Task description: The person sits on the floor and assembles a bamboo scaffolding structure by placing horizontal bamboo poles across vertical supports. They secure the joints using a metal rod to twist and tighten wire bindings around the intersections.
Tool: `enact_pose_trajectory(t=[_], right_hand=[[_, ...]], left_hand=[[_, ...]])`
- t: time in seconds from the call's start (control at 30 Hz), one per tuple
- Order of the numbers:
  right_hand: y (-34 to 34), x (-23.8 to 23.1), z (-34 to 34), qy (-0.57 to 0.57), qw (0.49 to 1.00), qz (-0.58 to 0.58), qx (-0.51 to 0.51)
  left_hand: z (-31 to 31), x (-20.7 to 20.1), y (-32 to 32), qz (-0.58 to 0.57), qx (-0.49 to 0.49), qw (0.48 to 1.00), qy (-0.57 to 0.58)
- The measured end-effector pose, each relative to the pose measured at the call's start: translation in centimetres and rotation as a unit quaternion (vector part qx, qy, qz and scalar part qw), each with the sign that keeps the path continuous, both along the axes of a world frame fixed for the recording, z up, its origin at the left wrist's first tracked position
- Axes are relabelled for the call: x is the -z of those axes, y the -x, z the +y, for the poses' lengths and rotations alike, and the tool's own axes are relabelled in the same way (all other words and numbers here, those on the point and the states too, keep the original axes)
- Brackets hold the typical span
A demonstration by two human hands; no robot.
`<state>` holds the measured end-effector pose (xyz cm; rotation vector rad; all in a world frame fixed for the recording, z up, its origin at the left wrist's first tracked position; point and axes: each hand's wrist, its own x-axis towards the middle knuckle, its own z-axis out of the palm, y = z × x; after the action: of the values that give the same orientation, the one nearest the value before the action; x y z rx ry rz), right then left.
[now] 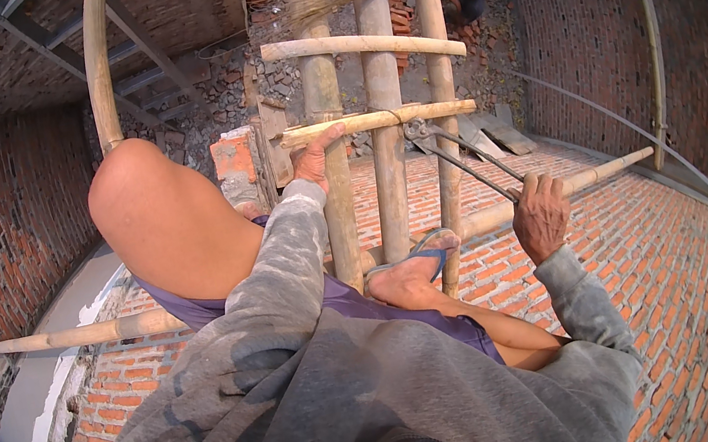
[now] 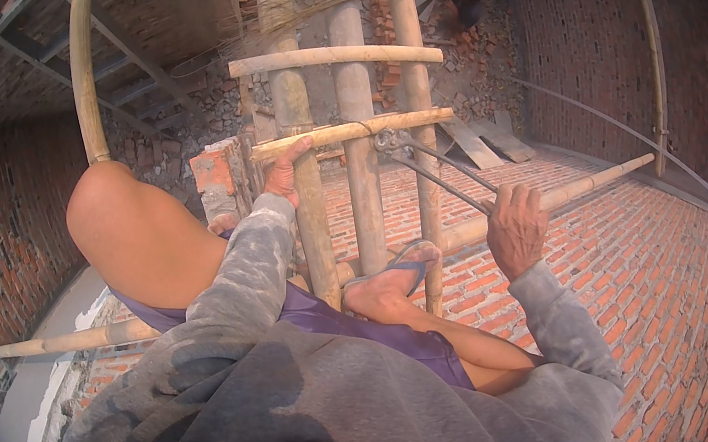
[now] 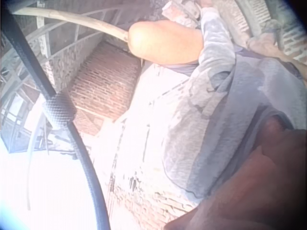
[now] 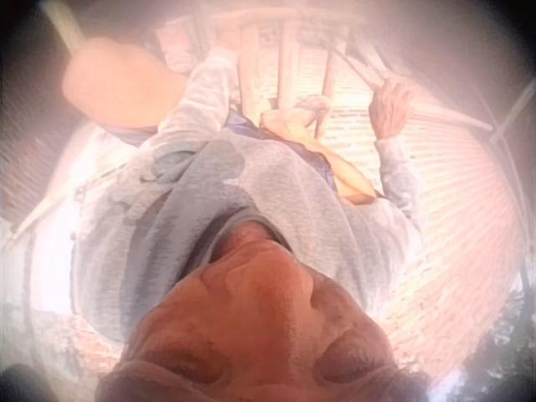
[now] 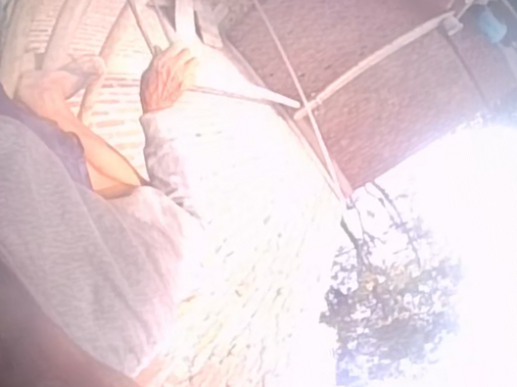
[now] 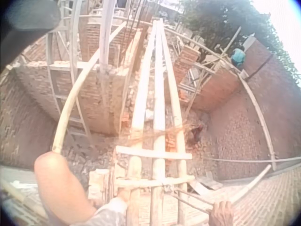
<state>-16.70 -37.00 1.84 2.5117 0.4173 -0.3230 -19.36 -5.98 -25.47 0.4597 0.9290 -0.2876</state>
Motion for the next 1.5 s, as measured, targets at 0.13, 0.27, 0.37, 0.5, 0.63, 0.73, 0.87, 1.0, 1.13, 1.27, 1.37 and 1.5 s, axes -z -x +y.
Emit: enact_pose_trajectory(t=[0.13,0.27,0.37,0.5,0.63,0.73,0.87,1.0,1.13,1.27,1.37,1.5], right_hand=[[-0.3,0.2,-0.8,-0.022,0.995,-0.044,-0.087],[-0.6,0.1,-1.4,-0.044,0.996,0.007,-0.083],[-1.0,-0.2,-1.2,-0.099,0.985,0.138,-0.012],[-2.1,-1.1,-0.8,-0.310,0.805,0.367,0.348],[-1.7,-1.0,-0.2,-0.403,0.870,0.283,-0.016],[-1.2,-0.6,0.2,-0.430,0.712,0.408,0.376],[-3.1,-1.7,0.7,-0.392,0.573,0.477,0.539],[-4.6,-4.0,1.6,-0.161,0.940,0.295,0.055],[-3.0,-5.1,3.1,-0.141,0.980,0.096,-0.103],[-1.8,-4.7,4.2,-0.068,0.985,0.108,-0.115],[-1.2,-4.4,4.6,-0.033,0.985,0.128,-0.111],[-0.2,-4.1,5.0,-0.019,0.986,0.098,-0.132]], left_hand=[[-0.2,0.5,0.1,-0.025,-0.027,0.998,0.057],[-0.2,1.2,0.2,-0.027,0.013,0.998,0.062],[0.0,1.3,0.2,-0.028,0.011,0.998,0.053],[0.1,1.1,0.4,-0.020,0.038,0.999,0.012],[0.1,0.9,0.3,-0.009,0.048,0.998,0.042],[0.1,0.9,0.3,-0.020,0.038,0.999,0.016],[0.1,0.6,0.2,-0.015,0.036,0.999,0.022],[-1.1,-1.5,-0.7,0.027,-0.009,0.998,-0.057],[-3.9,-6.1,-1.2,0.240,0.147,0.871,-0.402],[-7.3,-10.7,2.3,0.183,0.282,0.762,-0.554],[-9.8,-11.1,3.5,0.077,0.334,0.790,-0.509],[-14.0,-8.1,0.7,-0.193,0.287,0.929,-0.131]])
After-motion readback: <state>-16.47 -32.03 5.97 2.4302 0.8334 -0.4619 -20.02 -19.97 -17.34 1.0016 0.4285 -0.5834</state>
